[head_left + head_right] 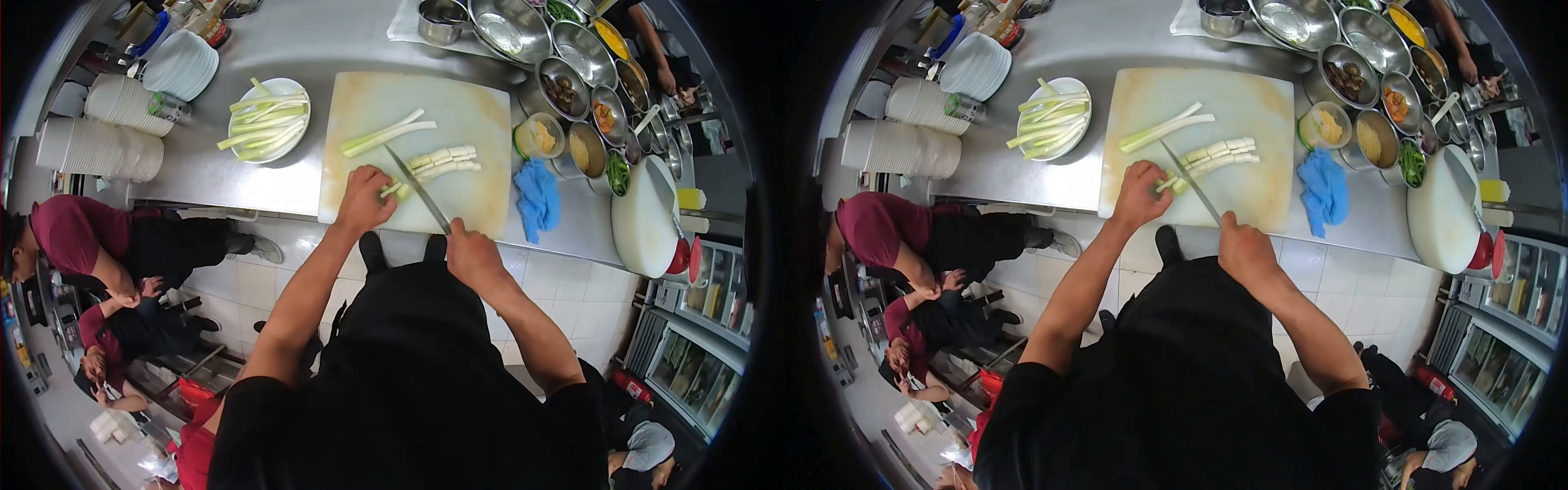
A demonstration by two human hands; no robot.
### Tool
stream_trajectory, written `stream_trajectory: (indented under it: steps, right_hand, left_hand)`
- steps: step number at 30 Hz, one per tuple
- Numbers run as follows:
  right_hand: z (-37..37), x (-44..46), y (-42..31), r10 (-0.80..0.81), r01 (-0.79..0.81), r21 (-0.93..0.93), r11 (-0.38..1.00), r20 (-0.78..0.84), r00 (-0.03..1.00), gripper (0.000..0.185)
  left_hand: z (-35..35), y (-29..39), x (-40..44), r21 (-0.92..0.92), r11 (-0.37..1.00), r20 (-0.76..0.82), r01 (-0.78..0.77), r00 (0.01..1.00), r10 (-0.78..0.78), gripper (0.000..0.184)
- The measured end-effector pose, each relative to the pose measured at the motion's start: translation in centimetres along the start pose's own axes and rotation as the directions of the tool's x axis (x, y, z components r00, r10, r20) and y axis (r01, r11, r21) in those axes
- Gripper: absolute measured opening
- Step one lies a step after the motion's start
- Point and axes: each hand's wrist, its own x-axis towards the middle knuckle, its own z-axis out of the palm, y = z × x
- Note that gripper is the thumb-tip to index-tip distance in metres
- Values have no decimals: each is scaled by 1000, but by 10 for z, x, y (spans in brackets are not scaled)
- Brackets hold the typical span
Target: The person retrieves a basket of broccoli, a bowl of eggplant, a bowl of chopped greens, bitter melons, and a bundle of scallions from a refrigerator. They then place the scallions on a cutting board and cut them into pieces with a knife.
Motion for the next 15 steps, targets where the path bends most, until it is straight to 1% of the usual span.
stream_trajectory:
  steps: [2, 3, 4, 5, 6, 8, 9, 11, 12, 14, 15]
  right_hand:
    - [-2, -9, -10, 23, -25, 14, 1000, 129, 991, 17]
    - [-6, -12, -17, 10, -7, -20, 1000, 161, 987, 19]
    - [-9, -15, -23, 8, -6, -18, 1000, 166, 986, 19]
    - [-12, -16, -28, 28, -23, -25, 999, 211, 977, 17]
    - [-13, -15, -30, 49, -41, -34, 999, 253, 966, 16]
    - [-12, -13, -29, 33, -30, -18, 999, 234, 972, 17]
    - [-10, -12, -29, 15, -15, 0, 1000, 216, 976, 18]
    - [30, -6, -19, 16, -22, 28, 999, 201, 979, 18]
    - [37, 0, -19, 19, -29, 55, 998, 178, 984, 18]
    - [33, 8, -11, 13, -20, 47, 999, 153, 988, 18]
    - [30, 3, -12, 21, -29, 47, 998, 154, 988, 18]
  left_hand:
    - [-8, 5, -9, -31, 998, -36, 58, 998, -59, 27]
    - [-11, 8, -10, -29, 998, -34, 64, 997, -65, 27]
    - [-13, 12, -10, -77, 994, -65, 75, 995, -80, 26]
    - [-15, 14, -8, -125, 989, -97, 80, 991, -92, 25]
    - [-14, 12, -8, -126, 989, -96, 79, 991, -91, 25]
    - [-8, 7, -10, -54, 996, -76, 65, 995, -69, 24]
    - [-6, 4, -11, -55, 996, -76, 66, 995, -70, 24]
    - [-4, 0, -12, -43, 998, -74, 56, 996, -59, 24]
    - [-7, 0, -9, -40, 998, -78, 46, 996, -49, 24]
    - [-14, 0, -8, -48, 999, -27, 12, 1000, -14, 22]
    - [-18, 0, -12, -46, 999, -21, 20, 1000, -21, 22]
